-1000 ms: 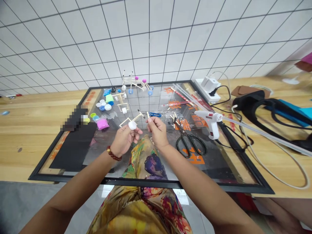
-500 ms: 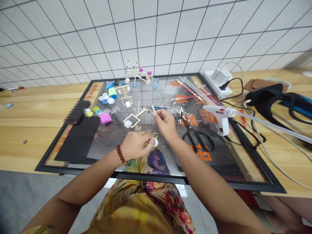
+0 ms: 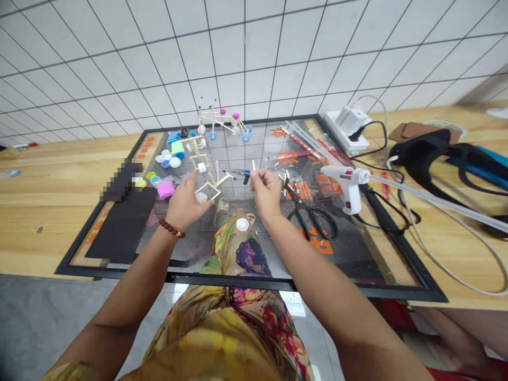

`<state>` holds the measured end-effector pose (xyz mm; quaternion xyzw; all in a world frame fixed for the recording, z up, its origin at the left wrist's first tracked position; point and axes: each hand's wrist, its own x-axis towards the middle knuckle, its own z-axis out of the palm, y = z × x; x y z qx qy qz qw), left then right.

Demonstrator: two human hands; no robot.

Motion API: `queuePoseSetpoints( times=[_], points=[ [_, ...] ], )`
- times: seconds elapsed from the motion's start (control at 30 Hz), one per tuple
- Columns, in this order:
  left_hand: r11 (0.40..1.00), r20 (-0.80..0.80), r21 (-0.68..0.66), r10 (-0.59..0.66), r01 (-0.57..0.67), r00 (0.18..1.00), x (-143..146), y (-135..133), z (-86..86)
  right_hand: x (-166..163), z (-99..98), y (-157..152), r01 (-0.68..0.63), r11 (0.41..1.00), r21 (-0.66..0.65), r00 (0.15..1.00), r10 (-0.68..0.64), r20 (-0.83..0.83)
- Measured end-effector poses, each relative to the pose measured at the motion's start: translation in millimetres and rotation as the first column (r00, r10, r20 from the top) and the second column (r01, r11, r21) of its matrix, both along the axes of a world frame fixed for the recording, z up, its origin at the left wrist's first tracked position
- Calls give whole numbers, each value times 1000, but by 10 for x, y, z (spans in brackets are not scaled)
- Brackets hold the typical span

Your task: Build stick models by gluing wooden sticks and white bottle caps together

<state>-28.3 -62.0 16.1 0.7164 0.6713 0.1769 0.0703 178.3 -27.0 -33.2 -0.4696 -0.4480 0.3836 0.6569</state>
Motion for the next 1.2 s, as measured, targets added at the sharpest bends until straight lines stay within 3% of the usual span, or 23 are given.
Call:
queuePoseSetpoints(
  times=[0.3, 0.6, 0.77, 1.0, 1.2],
  points=[
    [999, 81, 36, -6, 3, 997, 81, 163, -112, -27, 30, -5, 19, 999, 27, 999, -18, -30],
    [985, 249, 122, 91, -125, 964, 393, 674, -138, -44, -1, -19, -7, 999, 43, 1000, 5, 30],
    [979, 238, 147, 103, -140, 966, 489, 882, -225, -60, 20, -33, -21, 999, 28, 1000, 20, 10],
    [973, 228, 157, 133, -171, 965, 322, 1061, -299, -74, -8, -18, -39, 999, 14, 999, 39, 23],
    [959, 229, 210, 143, -193, 963, 5, 1020, -272, -74, -20, -8, -47, 999, 4, 999, 47, -8]
  ],
)
